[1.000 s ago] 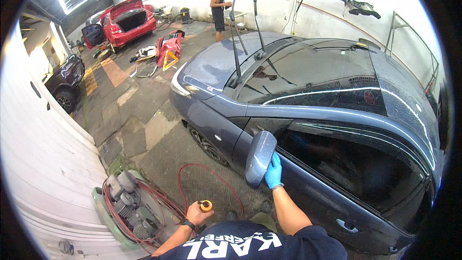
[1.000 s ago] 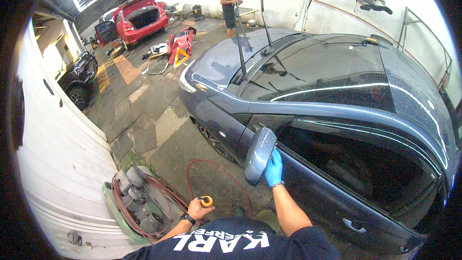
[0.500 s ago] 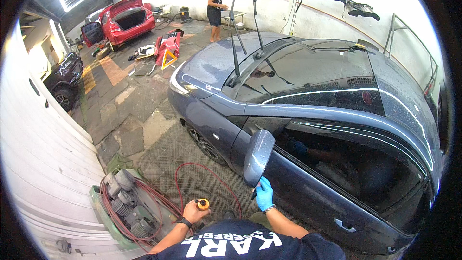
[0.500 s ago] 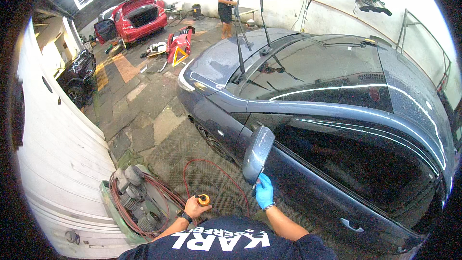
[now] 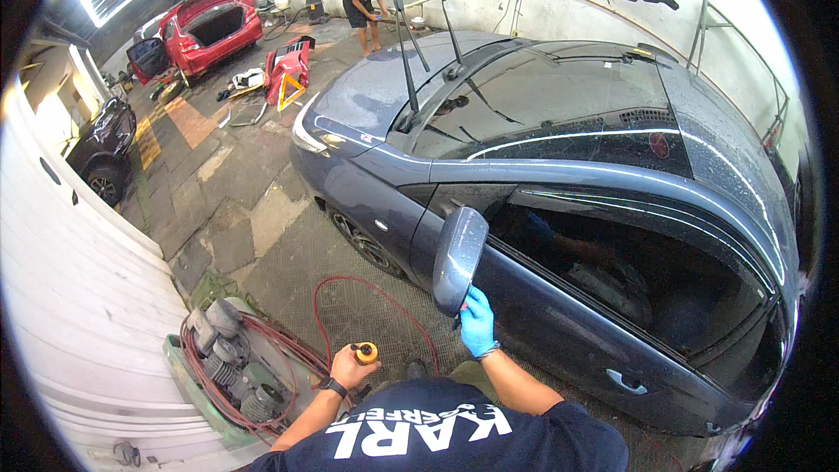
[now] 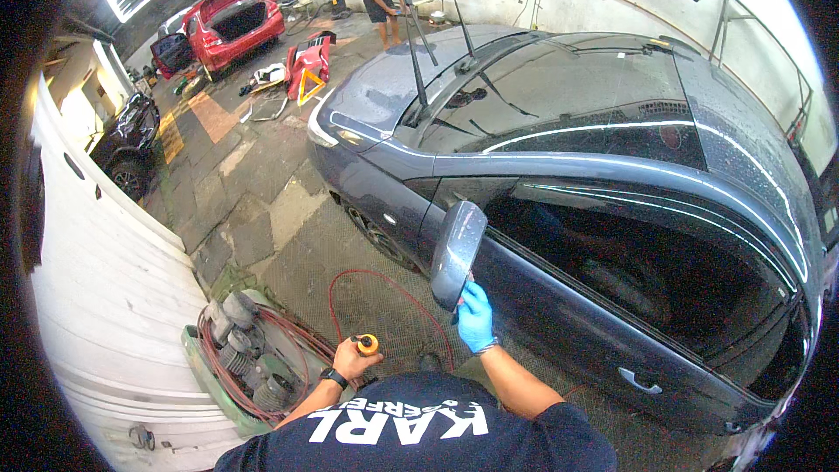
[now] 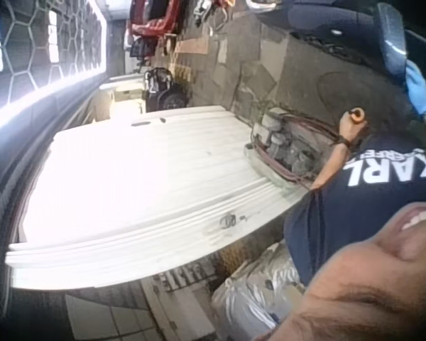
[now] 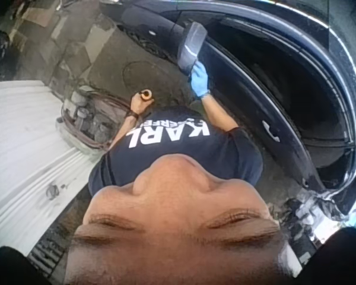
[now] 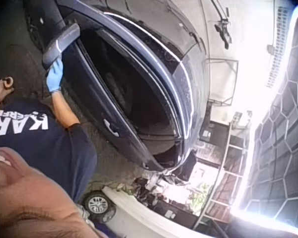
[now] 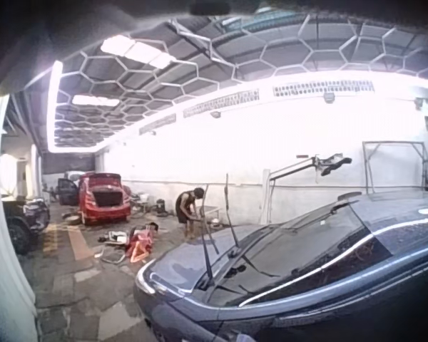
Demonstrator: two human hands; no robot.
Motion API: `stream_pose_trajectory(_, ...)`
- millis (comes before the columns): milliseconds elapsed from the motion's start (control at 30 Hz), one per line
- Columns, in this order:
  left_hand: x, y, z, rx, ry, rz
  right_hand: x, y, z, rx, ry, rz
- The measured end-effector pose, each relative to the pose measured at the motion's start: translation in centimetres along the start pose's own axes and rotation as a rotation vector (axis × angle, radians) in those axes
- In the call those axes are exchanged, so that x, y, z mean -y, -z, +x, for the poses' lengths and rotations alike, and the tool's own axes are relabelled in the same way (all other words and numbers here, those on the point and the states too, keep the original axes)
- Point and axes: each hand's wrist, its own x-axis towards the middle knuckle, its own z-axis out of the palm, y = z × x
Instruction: The person uses a red squeegee to wipe the side window of a dark sedan, then sprays a cleaning solution from a yellow bottle onto a cloth and wipes the window and side mirror. The person repeats the wiping process on the window and mirror throughout the clip.
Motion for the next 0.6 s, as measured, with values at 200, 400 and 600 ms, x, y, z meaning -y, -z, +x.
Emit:
stream_pose_trajectory(200,-1.4,0.6,-0.5,0.009,0.04,0.017,-5.6,1.5,-3.9,0.038,0.059,-0.173)
stream_pose_trajectory(400,-1.2,0.4,-0.6,-0.009,0.039,-0.018,-4.9,1.9,-0.9,0.071,0.196,-0.26)
stream_pose_trajectory(600,-2.0,0.7,-0.8,-0.018,0.028,-0.034,-1.0,0.9,6.1,-0.033,0.267,-0.259)
